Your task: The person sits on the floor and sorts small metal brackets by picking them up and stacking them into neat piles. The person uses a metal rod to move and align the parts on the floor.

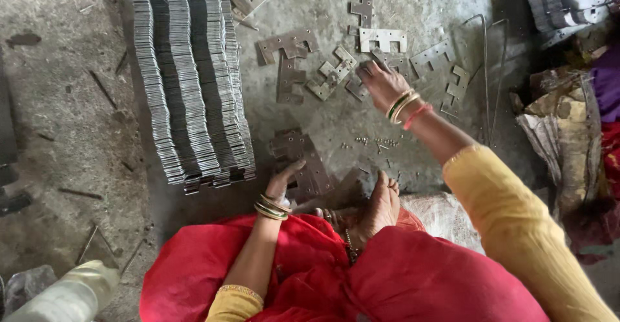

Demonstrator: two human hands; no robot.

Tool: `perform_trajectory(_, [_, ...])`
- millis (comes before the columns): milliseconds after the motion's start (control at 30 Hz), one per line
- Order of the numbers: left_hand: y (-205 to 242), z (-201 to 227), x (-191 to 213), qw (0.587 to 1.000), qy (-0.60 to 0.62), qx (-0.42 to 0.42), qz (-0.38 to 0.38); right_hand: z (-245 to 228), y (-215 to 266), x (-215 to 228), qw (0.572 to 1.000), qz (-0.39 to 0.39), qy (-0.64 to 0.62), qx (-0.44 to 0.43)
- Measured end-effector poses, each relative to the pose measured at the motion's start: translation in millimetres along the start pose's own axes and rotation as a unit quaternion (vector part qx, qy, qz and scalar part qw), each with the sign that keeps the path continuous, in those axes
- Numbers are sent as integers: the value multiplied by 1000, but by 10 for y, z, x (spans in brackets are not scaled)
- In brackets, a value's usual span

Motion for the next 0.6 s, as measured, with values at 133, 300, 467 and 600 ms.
perform_trajectory(133, [-97, 113, 12, 992, -69, -98, -46, 264, 62, -324, 990, 30, 41, 133])
perform_trajectory(300, [70, 117, -111, 999, 16, -38, 22, 273, 76, -381, 994, -33, -66, 77])
perform_trajectory(467, [180, 250, -276, 997, 70, 25, 29, -605, 355, 180, 930, 235, 77, 273])
perform_trajectory(600, [163, 234, -295, 992, 108, 48, -41, -684, 200, 245, 964, 145, -5, 223])
Point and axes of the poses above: each hand's wrist, its own y-axis away from the middle knuckle, its own x-axis out of the back of the hand, z = x × y, the point moved 4 cm from there along -y, towards the middle knuckle, and after that the axes turned 10 degrees about x, right-handed, at the moved point
